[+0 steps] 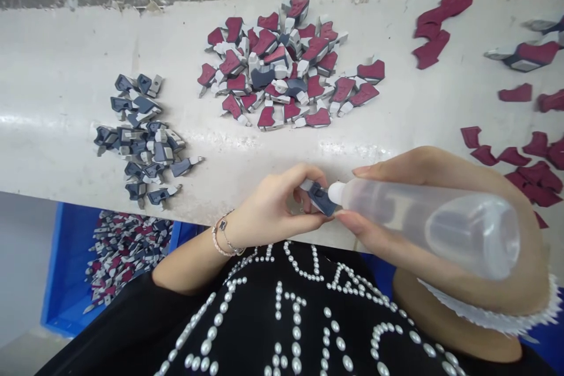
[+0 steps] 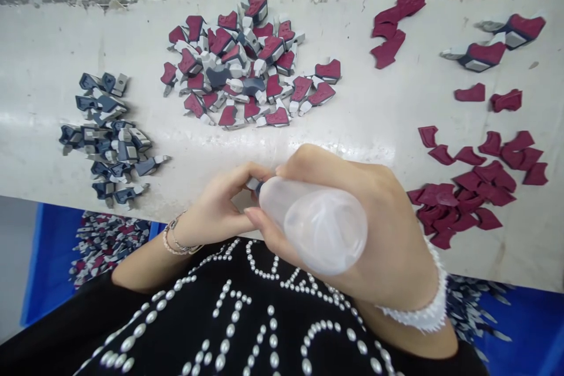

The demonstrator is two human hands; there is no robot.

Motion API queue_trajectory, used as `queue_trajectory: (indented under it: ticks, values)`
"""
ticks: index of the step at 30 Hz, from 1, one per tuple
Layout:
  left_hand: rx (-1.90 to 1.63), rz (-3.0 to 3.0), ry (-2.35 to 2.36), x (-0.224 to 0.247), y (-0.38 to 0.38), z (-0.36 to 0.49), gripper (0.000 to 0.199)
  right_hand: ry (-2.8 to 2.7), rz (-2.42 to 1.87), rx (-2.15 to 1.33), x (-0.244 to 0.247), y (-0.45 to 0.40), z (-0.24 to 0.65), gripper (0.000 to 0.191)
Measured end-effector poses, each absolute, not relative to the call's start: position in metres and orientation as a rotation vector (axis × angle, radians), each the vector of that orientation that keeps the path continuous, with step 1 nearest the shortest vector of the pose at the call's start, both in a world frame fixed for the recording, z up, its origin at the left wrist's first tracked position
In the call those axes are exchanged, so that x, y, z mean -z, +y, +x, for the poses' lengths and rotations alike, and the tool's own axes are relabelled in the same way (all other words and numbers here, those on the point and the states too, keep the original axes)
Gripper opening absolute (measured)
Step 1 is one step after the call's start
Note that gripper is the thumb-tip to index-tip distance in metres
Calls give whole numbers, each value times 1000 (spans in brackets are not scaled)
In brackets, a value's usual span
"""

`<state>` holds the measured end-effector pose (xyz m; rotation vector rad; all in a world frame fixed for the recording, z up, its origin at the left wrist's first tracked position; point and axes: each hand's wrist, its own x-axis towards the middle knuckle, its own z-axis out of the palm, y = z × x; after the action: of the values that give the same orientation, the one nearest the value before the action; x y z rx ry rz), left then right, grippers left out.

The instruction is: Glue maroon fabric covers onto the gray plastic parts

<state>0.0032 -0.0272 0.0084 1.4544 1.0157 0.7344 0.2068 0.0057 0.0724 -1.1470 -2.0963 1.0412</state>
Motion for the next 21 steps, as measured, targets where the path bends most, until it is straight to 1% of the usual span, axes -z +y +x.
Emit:
queue_trajectory:
  ticks: [4,21]
  values:
    - [-737,1449,987,-7,-28,2,33,-2098,-1111,-1084,-74,6,206,26]
    - [-716,1538,1076,-9,-24,-4,32,-2072,-1200,-1310,-81,4,215,23]
